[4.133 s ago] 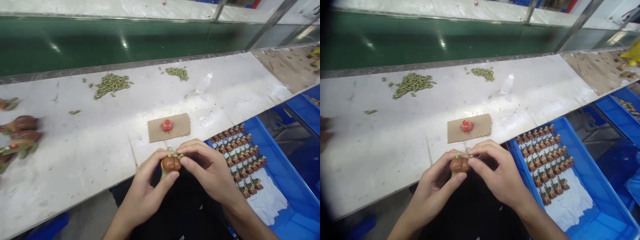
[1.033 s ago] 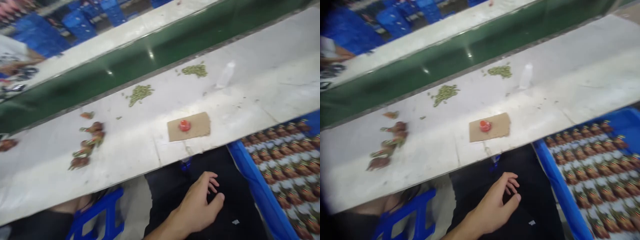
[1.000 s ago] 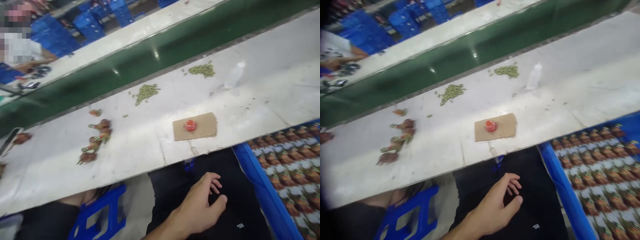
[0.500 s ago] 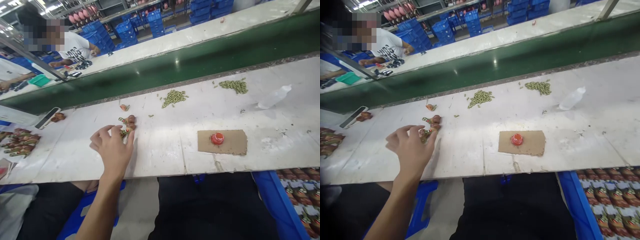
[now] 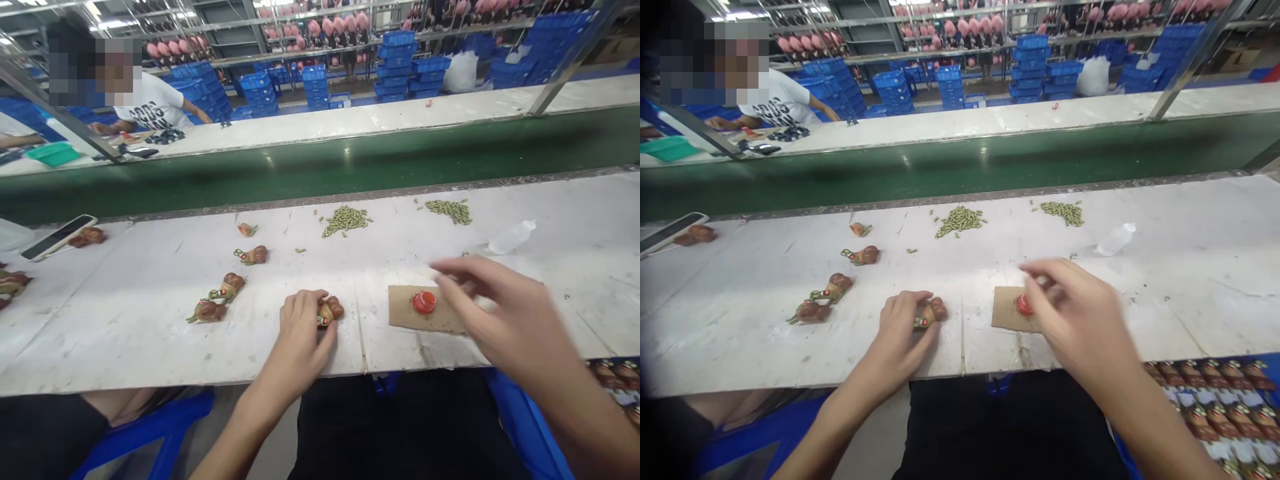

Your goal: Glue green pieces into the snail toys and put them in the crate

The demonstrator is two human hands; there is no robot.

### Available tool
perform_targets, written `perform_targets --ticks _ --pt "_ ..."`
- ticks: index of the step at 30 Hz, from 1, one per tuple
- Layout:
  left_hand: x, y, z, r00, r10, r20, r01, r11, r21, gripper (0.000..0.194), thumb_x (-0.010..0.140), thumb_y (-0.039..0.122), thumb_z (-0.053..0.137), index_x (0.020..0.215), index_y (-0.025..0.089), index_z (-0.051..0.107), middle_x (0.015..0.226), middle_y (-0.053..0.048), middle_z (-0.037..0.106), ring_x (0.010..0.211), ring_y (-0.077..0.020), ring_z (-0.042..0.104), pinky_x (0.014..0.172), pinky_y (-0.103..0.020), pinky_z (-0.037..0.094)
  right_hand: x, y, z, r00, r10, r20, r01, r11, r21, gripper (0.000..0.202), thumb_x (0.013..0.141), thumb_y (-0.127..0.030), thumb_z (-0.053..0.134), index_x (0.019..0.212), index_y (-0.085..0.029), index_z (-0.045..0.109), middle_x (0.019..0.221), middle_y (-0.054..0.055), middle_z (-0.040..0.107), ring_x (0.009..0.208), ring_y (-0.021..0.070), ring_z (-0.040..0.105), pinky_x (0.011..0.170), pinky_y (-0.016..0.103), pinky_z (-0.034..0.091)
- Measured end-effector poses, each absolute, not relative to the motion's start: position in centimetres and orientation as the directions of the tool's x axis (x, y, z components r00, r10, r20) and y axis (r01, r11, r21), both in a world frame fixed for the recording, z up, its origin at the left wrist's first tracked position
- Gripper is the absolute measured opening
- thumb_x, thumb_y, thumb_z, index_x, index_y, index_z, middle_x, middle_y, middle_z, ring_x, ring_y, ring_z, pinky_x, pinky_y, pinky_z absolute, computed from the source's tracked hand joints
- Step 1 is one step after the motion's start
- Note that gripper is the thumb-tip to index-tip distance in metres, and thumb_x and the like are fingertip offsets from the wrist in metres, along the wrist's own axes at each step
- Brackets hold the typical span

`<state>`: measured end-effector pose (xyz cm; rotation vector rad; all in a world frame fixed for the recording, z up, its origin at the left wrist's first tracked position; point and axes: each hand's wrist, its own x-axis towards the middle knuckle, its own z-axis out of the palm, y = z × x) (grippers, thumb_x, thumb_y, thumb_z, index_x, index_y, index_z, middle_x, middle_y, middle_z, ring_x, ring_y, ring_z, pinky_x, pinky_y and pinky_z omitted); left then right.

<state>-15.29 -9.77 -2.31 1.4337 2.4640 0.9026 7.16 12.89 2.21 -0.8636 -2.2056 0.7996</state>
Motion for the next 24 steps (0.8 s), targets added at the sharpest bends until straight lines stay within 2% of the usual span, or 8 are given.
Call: perform_targets --ticks 2,5,7,13,16,19,21,24 --pt "-14.1 -9.3 -2.6 -0.548 0.82 0.166 0.716 0.357 0.6 0.029 0.106 0.032 0.061 0.132 0.022 0.071 0.124 -0.014 0.073 0.121 -0.0391 0.064 0.11 -0.058 0.052 0.5 13.1 3.3 -0.725 0.68 0.11 0.491 0.623 -0.609 0.019 0.111 -0.028 0.071 0.12 -0.022 0.087 0.109 0.01 0.087 0.089 0.031 0.084 0.077 0.042 0.07" --pt "-13.3 -8.9 -2.9 -0.575 0.803 0.157 0.661 0.343 0.667 0.019 0.108 0.035 0.064 0.119 0.026 0.076 0.12 -0.012 0.073 0.12 -0.0396 0.061 0.109 -0.059 0.049 -8.6 14.4 4.1 -0.759 0.65 0.044 0.533 0.658 -0.532 0.013 0.109 -0.016 0.075 0.113 -0.014 0.087 0.117 0.016 0.087 0.112 0.0352 0.084 0.101 0.047 0.068" --pt "-13.0 -9.0 -3.1 -0.591 0.793 0.148 0.613 0.323 0.72 0.014 0.108 0.033 0.065 0.117 0.028 0.076 0.12 -0.01 0.075 0.121 -0.0394 0.061 0.109 -0.058 0.048 -12.2 14.9 3.9 -0.76 0.65 -0.002 0.567 0.662 -0.49 0.011 0.111 -0.02 0.078 0.113 -0.012 0.085 0.12 0.017 0.086 0.117 0.0338 0.082 0.107 0.049 0.067" --pt "-11.8 -10.3 -3.8 -0.608 0.788 0.091 0.409 0.213 0.887 0.02 0.112 0.036 0.068 0.131 0.032 0.068 0.124 -0.008 0.077 0.12 -0.0349 0.068 0.108 -0.052 0.051 -15.3 14.1 2.9 -0.742 0.654 -0.145 0.641 0.63 -0.439 0.024 0.114 -0.035 0.083 0.128 -0.016 0.08 0.135 0.011 0.081 0.123 0.0291 0.08 0.11 0.052 0.068" --pt "-11.5 -10.0 -3.8 -0.602 0.797 0.05 0.26 0.137 0.956 0.024 0.116 0.042 0.065 0.136 0.031 0.058 0.122 -0.008 0.074 0.118 -0.0303 0.071 0.106 -0.046 0.054 -15.7 14.1 3.4 -0.753 0.631 -0.187 0.626 0.599 -0.499 0.019 0.112 -0.031 0.086 0.122 -0.015 0.081 0.129 0.011 0.082 0.119 0.0277 0.081 0.107 0.049 0.069" --pt "-11.6 -9.2 -3.3 -0.592 0.806 0.008 0.112 0.072 0.991 0.027 0.117 0.047 0.065 0.135 0.031 0.057 0.118 -0.005 0.073 0.112 -0.0262 0.072 0.102 -0.041 0.056 -14.3 13.6 4.6 -0.787 0.585 -0.194 0.558 0.542 -0.628 0.007 0.105 -0.016 0.086 0.099 -0.016 0.084 0.098 0.007 0.086 0.095 0.0255 0.085 0.091 0.039 0.071" --pt "-11.7 -8.8 -2.8 -0.574 0.818 -0.024 0.024 0.046 0.999 0.027 0.119 0.052 0.061 0.132 0.029 0.062 0.11 -0.004 0.072 0.103 -0.0242 0.071 0.097 -0.038 0.056 -11.7 12.7 5.6 -0.814 0.552 -0.18 0.493 0.493 -0.717 0.015 0.102 -0.009 0.079 0.089 -0.016 0.084 0.08 0.005 0.084 0.077 0.0229 0.084 0.076 0.031 0.068" --pt "-11.3 -8.7 -2.1 -0.546 0.837 -0.043 -0.072 0.004 0.997 0.037 0.121 0.06 0.056 0.123 0.026 0.071 0.099 -0.003 0.068 0.097 -0.0228 0.068 0.093 -0.036 0.056 -5.7 10.7 6.3 -0.849 0.512 -0.131 0.34 0.34 -0.877 0.014 0.105 -0.017 0.075 0.095 -0.019 0.083 0.073 0.002 0.081 0.065 0.0184 0.08 0.065 0.026 0.067"
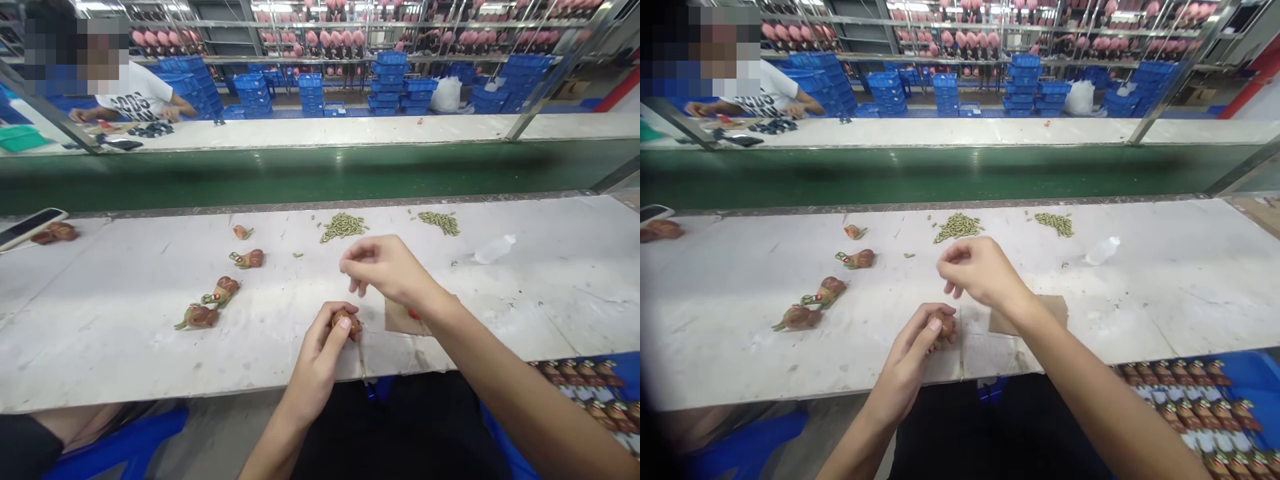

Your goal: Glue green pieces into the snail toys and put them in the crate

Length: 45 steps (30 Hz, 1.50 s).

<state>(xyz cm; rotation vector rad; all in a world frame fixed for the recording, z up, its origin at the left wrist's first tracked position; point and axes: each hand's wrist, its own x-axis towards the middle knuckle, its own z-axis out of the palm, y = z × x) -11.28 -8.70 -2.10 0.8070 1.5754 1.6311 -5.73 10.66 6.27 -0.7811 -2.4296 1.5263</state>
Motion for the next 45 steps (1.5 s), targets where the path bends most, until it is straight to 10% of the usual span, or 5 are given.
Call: perform_targets --ticks 4,18,23,29,45 --pt "-9.4 -8.8 -1.7 -0.513 0.857 -0.053 -0.179 -0.047 0.983 0.033 0.119 0.062 0.063 0.13 0.032 0.073 0.1 -0.001 0.068 0.092 -0.0197 0.064 0.088 -0.032 0.055 2.3 7.5 4.9 -0.804 0.591 -0.064 0.04 -0.054 -0.998 0.019 0.1 -0.039 0.092 0.099 -0.021 0.086 0.067 0.002 0.077 0.057 0.0186 0.074 0.057 0.027 0.065" --pt "-5.3 -6.8 -0.9 -0.298 0.954 -0.029 -0.068 0.009 0.998 0.026 0.122 0.038 0.06 0.1 0.029 0.067 0.097 0.002 0.064 0.089 -0.0175 0.062 0.083 -0.03 0.051 10.1 3.8 0.4 -0.623 0.774 -0.109 -0.064 -0.189 -0.98 0.011 0.103 -0.036 0.092 0.101 -0.026 0.093 0.07 0.001 0.076 0.057 0.0125 0.069 0.055 0.019 0.062" --pt "-4.9 -7.5 -1.6 -0.27 0.945 -0.187 -0.132 0.156 0.979 0.026 0.124 0.055 0.054 0.138 0.036 0.065 0.117 -0.001 0.071 0.107 -0.0226 0.068 0.099 -0.036 0.055 10.3 6.3 0.2 -0.495 0.868 0.041 0.063 0.083 -0.995 0.008 0.104 -0.029 0.086 0.104 -0.026 0.093 0.075 0.0 0.078 0.062 0.0154 0.072 0.06 0.025 0.061" --pt "-4.8 -6.6 -3.0 -0.282 0.951 -0.122 -0.118 0.092 0.989 0.031 0.12 0.055 0.065 0.14 0.032 0.07 0.122 -0.005 0.077 0.117 -0.0269 0.073 0.104 -0.039 0.058 9.3 10.0 0.0 -0.516 0.797 0.314 0.283 0.504 -0.816 0.018 0.11 -0.021 0.071 0.107 -0.024 0.088 0.106 0.005 0.086 0.093 0.0224 0.078 0.08 0.034 0.06" --pt "-5.4 -5.4 -3.5 -0.284 0.956 -0.07 -0.104 0.042 0.994 0.014 0.12 0.043 0.066 0.121 0.03 0.071 0.103 0.001 0.073 0.095 -0.0183 0.071 0.088 -0.03 0.057 8.2 11.0 -0.4 -0.557 0.76 0.336 0.383 0.594 -0.708 0.021 0.107 -0.016 0.067 0.099 -0.023 0.084 0.101 0.007 0.084 0.089 0.0254 0.077 0.083 0.039 0.06"
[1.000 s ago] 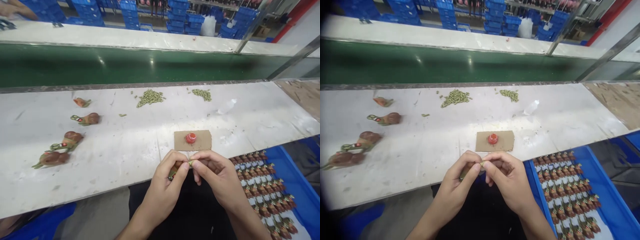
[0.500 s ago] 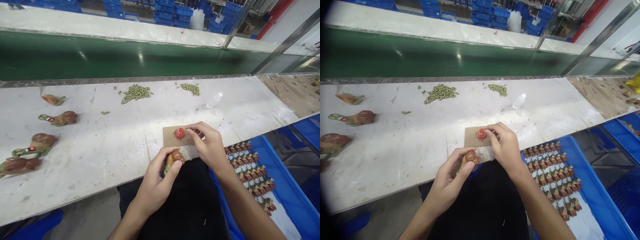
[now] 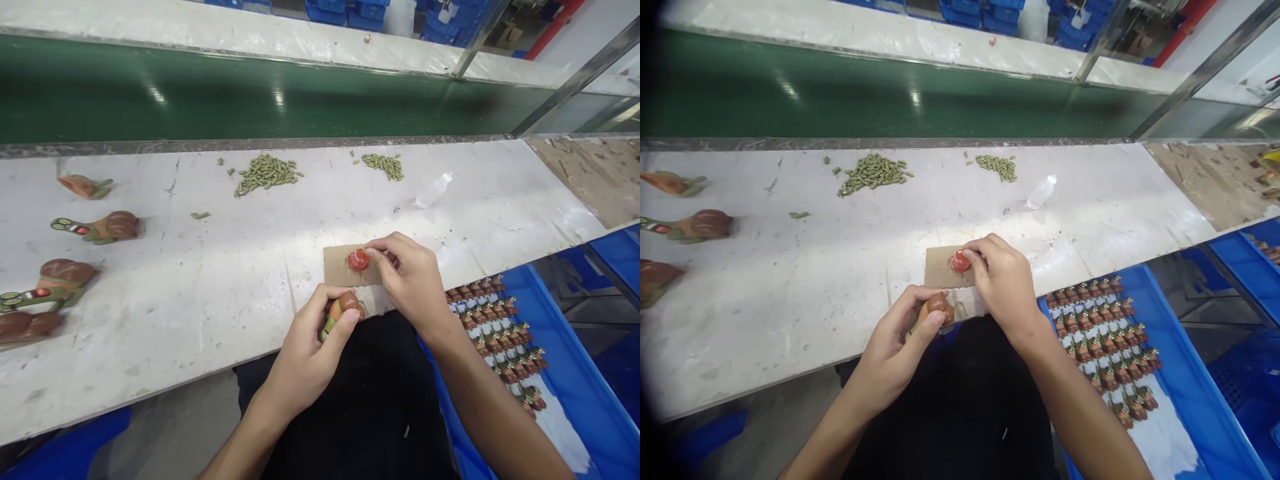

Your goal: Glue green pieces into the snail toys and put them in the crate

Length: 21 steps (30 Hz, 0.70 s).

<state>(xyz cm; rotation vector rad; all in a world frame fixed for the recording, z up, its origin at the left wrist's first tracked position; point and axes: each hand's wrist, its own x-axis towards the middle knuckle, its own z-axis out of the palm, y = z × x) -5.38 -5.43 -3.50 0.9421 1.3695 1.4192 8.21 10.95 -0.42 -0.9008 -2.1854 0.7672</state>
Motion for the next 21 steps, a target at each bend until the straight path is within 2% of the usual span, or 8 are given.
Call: perform_targets --ticks 4,7,9,11,14,19,21 --pt "-5.4 -5.6 -3.8 -0.296 0.952 -0.074 -0.121 0.04 0.992 0.015 0.121 0.045 0.066 0.119 0.03 0.069 0.104 0.002 0.071 0.096 -0.0175 0.07 0.089 -0.029 0.056 8.2 10.4 0.0 -0.502 0.796 0.337 0.344 0.542 -0.767 0.018 0.108 -0.018 0.071 0.099 -0.024 0.086 0.099 0.006 0.084 0.088 0.0242 0.077 0.081 0.038 0.062" --pt "-5.4 -5.7 -3.9 -0.304 0.95 -0.074 -0.122 0.038 0.992 0.016 0.121 0.047 0.067 0.122 0.031 0.07 0.106 0.001 0.071 0.098 -0.0187 0.07 0.089 -0.03 0.056 8.5 9.0 0.2 -0.424 0.885 0.193 0.21 0.304 -0.929 0.01 0.108 -0.027 0.079 0.102 -0.026 0.087 0.099 0.005 0.087 0.087 0.0244 0.081 0.077 0.037 0.068" --pt "-5.4 -5.8 -4.0 -0.323 0.945 -0.051 -0.121 0.013 0.993 0.016 0.12 0.046 0.068 0.124 0.031 0.071 0.107 0.0 0.072 0.099 -0.0194 0.07 0.09 -0.031 0.057 8.7 7.9 0.2 -0.408 0.911 0.065 0.096 0.113 -0.989 0.008 0.105 -0.033 0.086 0.102 -0.026 0.089 0.099 0.005 0.089 0.086 0.0245 0.085 0.077 0.037 0.073" --pt "-5.3 -5.9 -4.0 -0.347 0.938 -0.029 -0.124 -0.015 0.992 0.015 0.12 0.044 0.069 0.125 0.031 0.071 0.109 -0.001 0.074 0.1 -0.0198 0.07 0.09 -0.031 0.058 8.9 6.9 0.0 -0.411 0.911 -0.01 0.018 -0.003 -1.0 0.013 0.102 -0.038 0.093 0.102 -0.026 0.091 0.106 0.006 0.09 0.093 0.0255 0.087 0.084 0.04 0.077" --pt "-5.2 -5.9 -4.1 -0.366 0.931 -0.009 -0.119 -0.037 0.992 0.014 0.119 0.042 0.071 0.125 0.029 0.072 0.112 -0.003 0.075 0.1 -0.0209 0.072 0.09 -0.033 0.06 8.9 5.9 -0.4 -0.431 0.9 -0.068 -0.026 -0.088 -0.996 0.016 0.098 -0.042 0.098 0.1 -0.027 0.093 0.116 0.006 0.09 0.096 0.0258 0.089 0.092 0.041 0.079" --pt "-5.3 -5.8 -4.0 -0.354 0.935 0.011 -0.118 -0.056 0.991 0.013 0.118 0.04 0.072 0.124 0.029 0.073 0.111 -0.002 0.075 0.1 -0.0198 0.073 0.091 -0.031 0.062 8.8 5.1 -1.1 -0.443 0.889 -0.117 -0.052 -0.156 -0.986 0.007 0.101 -0.035 0.094 0.101 -0.028 0.094 0.105 0.005 0.09 0.091 0.0237 0.089 0.09 0.038 0.078" --pt "-5.3 -5.9 -4.0 -0.339 0.941 0.016 -0.124 -0.062 0.99 0.01 0.118 0.039 0.072 0.123 0.03 0.073 0.11 0.0 0.075 0.1 -0.0185 0.073 0.091 -0.029 0.061 8.9 4.9 -1.2 -0.441 0.892 -0.099 -0.06 -0.14 -0.988 0.003 0.102 -0.031 0.092 0.1 -0.029 0.094 0.108 0.004 0.09 0.092 0.0221 0.088 0.089 0.035 0.078"
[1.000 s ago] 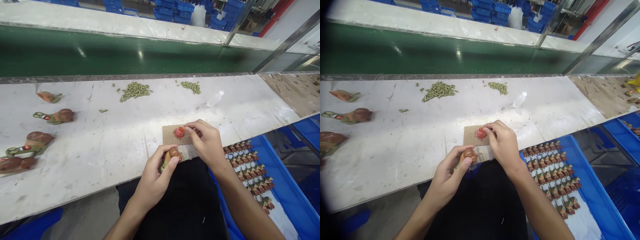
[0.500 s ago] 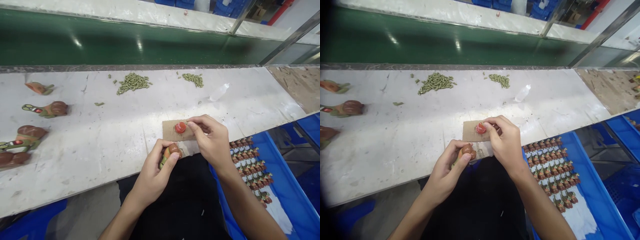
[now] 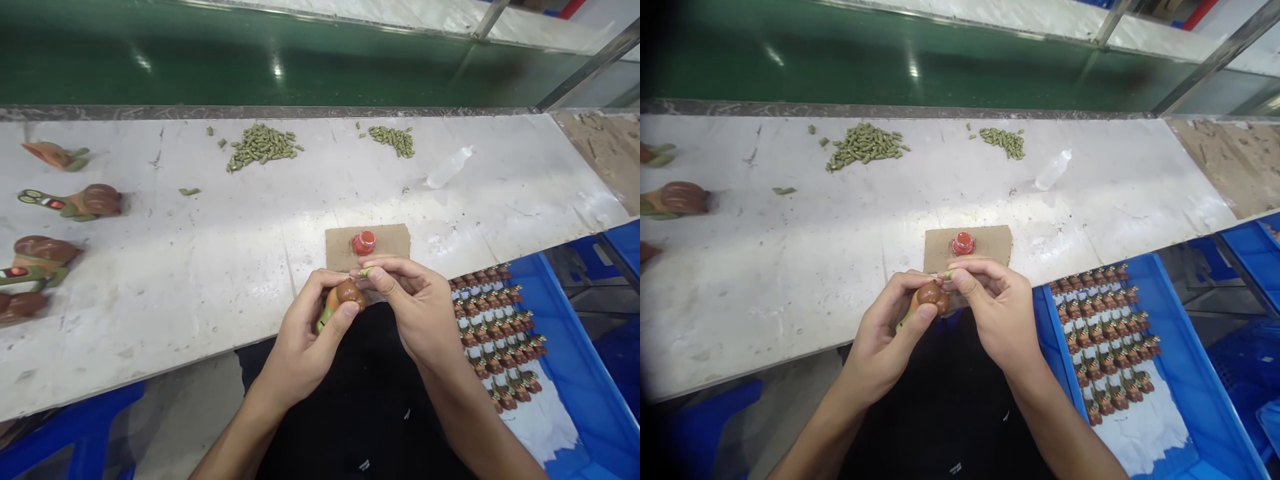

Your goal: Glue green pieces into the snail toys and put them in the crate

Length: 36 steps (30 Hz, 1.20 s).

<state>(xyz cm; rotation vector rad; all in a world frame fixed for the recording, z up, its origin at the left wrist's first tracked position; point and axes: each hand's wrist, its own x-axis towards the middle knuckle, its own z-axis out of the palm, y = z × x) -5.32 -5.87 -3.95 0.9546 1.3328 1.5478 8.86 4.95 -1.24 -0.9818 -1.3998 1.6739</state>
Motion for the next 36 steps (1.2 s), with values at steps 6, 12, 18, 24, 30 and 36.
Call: perform_targets --ticks 6,12,18,24,30,36 --pt "-5.4 -6.0 -3.8 -0.326 0.945 0.035 -0.103 -0.072 0.992 0.008 0.119 0.033 0.07 0.125 0.03 0.074 0.114 -0.001 0.074 0.104 -0.0192 0.073 0.094 -0.029 0.061 9.2 4.8 -1.3 -0.457 0.888 -0.053 -0.015 -0.067 -0.998 0.008 0.102 -0.027 0.09 0.097 -0.031 0.095 0.119 0.005 0.087 0.111 0.0238 0.085 0.097 0.035 0.076" --pt "-5.5 -5.9 -3.8 -0.321 0.946 0.044 -0.089 -0.076 0.993 0.008 0.119 0.033 0.07 0.126 0.032 0.074 0.117 -0.001 0.074 0.108 -0.0198 0.073 0.097 -0.03 0.06 9.4 4.9 -1.5 -0.462 0.885 -0.047 0.0 -0.053 -0.999 0.004 0.102 -0.034 0.092 0.099 -0.032 0.095 0.121 0.007 0.086 0.117 0.0273 0.084 0.099 0.039 0.075" --pt "-5.4 -5.9 -3.8 -0.302 0.952 0.045 -0.043 -0.061 0.997 0.007 0.12 0.032 0.068 0.125 0.032 0.073 0.114 -0.001 0.072 0.103 -0.0196 0.071 0.092 -0.03 0.059 9.4 4.6 -1.3 -0.457 0.889 -0.027 -0.014 -0.038 -0.999 0.012 0.102 -0.024 0.09 0.099 -0.033 0.096 0.121 0.006 0.085 0.119 0.0262 0.083 0.093 0.034 0.075" --pt "-5.8 -6.1 -3.8 -0.266 0.963 0.051 0.028 -0.045 0.999 0.01 0.12 0.033 0.067 0.127 0.03 0.073 0.116 -0.005 0.073 0.104 -0.0242 0.071 0.091 -0.035 0.057 9.2 4.3 -1.1 -0.474 0.88 0.025 0.047 0.053 -0.997 0.014 0.102 -0.02 0.086 0.099 -0.031 0.094 0.117 0.006 0.084 0.114 0.0242 0.083 0.092 0.033 0.075" --pt "-5.9 -6.1 -4.3 -0.279 0.956 0.095 0.002 -0.098 0.995 0.014 0.121 0.035 0.066 0.132 0.033 0.074 0.125 -0.005 0.075 0.116 -0.0248 0.072 0.101 -0.034 0.059 9.2 4.0 -0.3 -0.501 0.865 0.033 0.04 0.061 -0.997 0.012 0.103 -0.021 0.085 0.101 -0.029 0.094 0.119 0.006 0.084 0.107 0.0216 0.086 0.089 0.03 0.076" --pt "-5.0 -6.0 -4.8 -0.43 0.902 -0.046 -0.187 -0.039 0.982 0.026 0.119 0.053 0.068 0.129 0.03 0.075 0.111 -0.004 0.072 0.102 -0.0235 0.069 0.094 -0.035 0.06 7.7 10.6 1.3 -0.355 0.879 0.317 0.125 0.381 -0.916 0.012 0.109 -0.029 0.083 0.118 -0.026 0.09 0.115 0.007 0.087 0.102 0.0261 0.086 0.091 0.043 0.076"
